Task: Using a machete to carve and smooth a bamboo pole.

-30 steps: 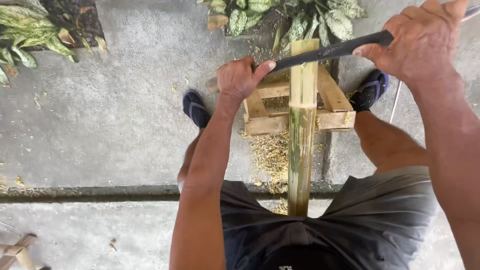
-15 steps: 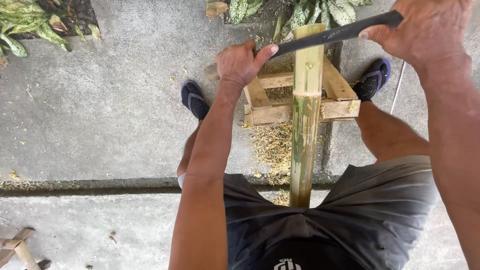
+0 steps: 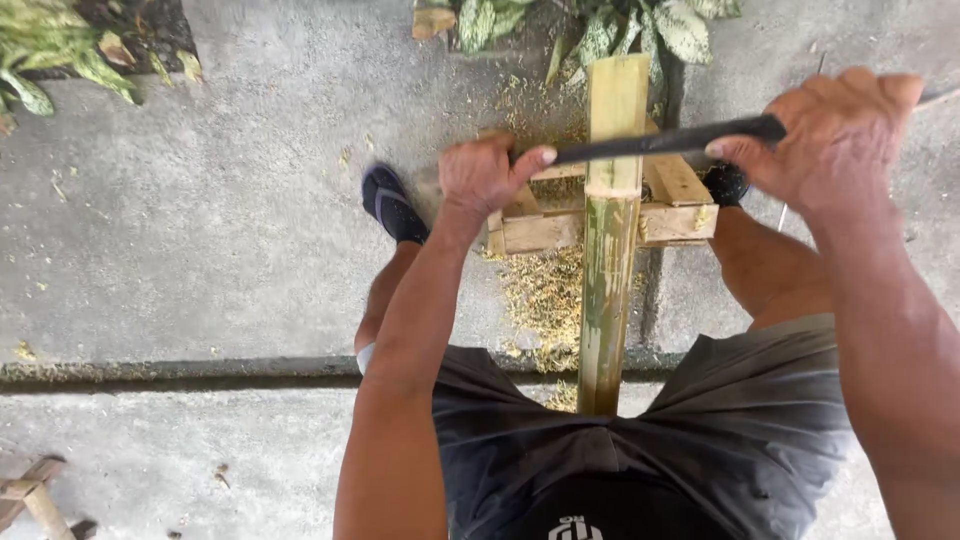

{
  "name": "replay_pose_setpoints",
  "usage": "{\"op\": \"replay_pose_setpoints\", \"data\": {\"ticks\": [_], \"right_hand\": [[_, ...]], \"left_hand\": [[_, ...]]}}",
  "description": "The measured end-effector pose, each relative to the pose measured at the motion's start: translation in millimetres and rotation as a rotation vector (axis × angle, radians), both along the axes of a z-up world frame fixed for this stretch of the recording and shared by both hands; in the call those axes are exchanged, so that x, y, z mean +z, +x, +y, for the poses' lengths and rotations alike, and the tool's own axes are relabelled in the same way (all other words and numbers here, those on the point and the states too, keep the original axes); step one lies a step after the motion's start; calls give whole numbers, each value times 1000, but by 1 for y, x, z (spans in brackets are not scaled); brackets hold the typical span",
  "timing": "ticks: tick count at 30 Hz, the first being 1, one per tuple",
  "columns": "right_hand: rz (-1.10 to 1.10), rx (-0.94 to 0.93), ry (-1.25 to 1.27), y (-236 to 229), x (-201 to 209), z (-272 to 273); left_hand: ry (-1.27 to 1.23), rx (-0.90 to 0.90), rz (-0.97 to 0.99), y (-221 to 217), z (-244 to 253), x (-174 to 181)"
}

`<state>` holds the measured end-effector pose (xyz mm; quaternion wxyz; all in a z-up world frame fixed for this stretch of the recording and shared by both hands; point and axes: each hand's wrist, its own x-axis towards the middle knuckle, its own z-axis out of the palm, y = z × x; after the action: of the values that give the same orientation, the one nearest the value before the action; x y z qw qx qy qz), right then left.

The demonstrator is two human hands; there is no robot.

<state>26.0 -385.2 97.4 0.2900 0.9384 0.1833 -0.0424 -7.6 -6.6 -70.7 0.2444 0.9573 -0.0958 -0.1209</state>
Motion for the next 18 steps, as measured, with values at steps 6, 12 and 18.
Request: {"op": "replay_pose_setpoints", "data": {"ticks": [6,12,18], "right_hand": [[31,-47,288,-19,3,-1],[-89,137,307,-16,-24,-39],[14,-121,172,-48,2,3]], "left_hand": [[-43,27,-121,-1,0,23],[-55,42,-104,7,0,20],[-38,-84,-34,-4,7,11]]}}
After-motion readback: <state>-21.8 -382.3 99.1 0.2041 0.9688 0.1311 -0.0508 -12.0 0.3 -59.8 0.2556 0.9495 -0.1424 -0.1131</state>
